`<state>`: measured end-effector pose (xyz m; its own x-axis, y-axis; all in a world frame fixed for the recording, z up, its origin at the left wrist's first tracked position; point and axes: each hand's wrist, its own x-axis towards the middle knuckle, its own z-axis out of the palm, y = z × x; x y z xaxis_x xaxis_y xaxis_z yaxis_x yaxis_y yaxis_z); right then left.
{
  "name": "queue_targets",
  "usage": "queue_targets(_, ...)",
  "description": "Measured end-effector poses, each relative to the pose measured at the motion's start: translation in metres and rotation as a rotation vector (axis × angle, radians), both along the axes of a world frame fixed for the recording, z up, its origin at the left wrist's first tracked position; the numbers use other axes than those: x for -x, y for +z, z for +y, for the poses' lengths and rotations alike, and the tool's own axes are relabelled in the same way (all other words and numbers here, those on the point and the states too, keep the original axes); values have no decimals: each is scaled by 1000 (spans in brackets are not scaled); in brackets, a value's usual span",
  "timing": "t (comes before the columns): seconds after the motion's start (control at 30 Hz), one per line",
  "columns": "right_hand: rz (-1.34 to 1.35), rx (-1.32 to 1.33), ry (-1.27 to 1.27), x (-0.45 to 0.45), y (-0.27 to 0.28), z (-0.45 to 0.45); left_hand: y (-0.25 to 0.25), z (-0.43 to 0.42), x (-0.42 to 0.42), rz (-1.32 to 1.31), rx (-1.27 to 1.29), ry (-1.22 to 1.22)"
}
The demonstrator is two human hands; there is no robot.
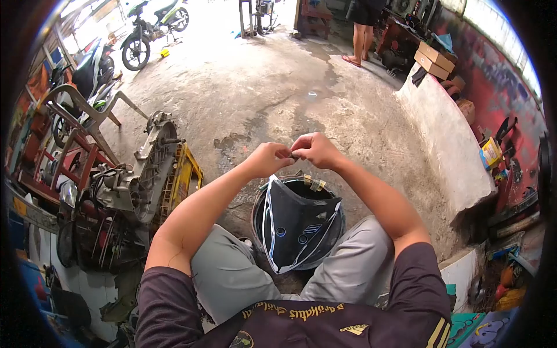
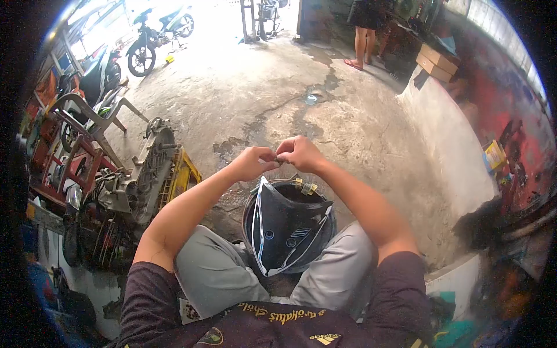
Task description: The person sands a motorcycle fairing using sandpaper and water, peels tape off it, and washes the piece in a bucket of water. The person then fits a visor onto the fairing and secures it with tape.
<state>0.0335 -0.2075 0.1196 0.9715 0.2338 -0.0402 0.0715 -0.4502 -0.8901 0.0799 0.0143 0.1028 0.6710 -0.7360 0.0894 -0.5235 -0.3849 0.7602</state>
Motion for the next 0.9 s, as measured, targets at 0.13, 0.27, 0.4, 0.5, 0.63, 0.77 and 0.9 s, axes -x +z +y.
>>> queue_targets(0.13,-96,71,-49,25,50,9,24,1,15,62,155,75)
queue_targets(0.27,-114,50,-56,52,66,11,39,4,29,84,143,56)
queue_targets(0.4,-58,-71,-78,64,44,7,44,10,35,86,181,-1)
queue_targets(0.5,42,-85,-14,68,41,2,43,8,38,-6,129,-46)
queue_targets(0.63,82,-112,-1,62,30,-5,39,3,33,-123,112,-58)
queue_targets(0.77,99,-54,-6,62,31,-13,40,-2,34,-220,99,-45)
queue_targets(0.9,95,-107,-43,58,29,-20,41,-8,30,-292,122,-72)
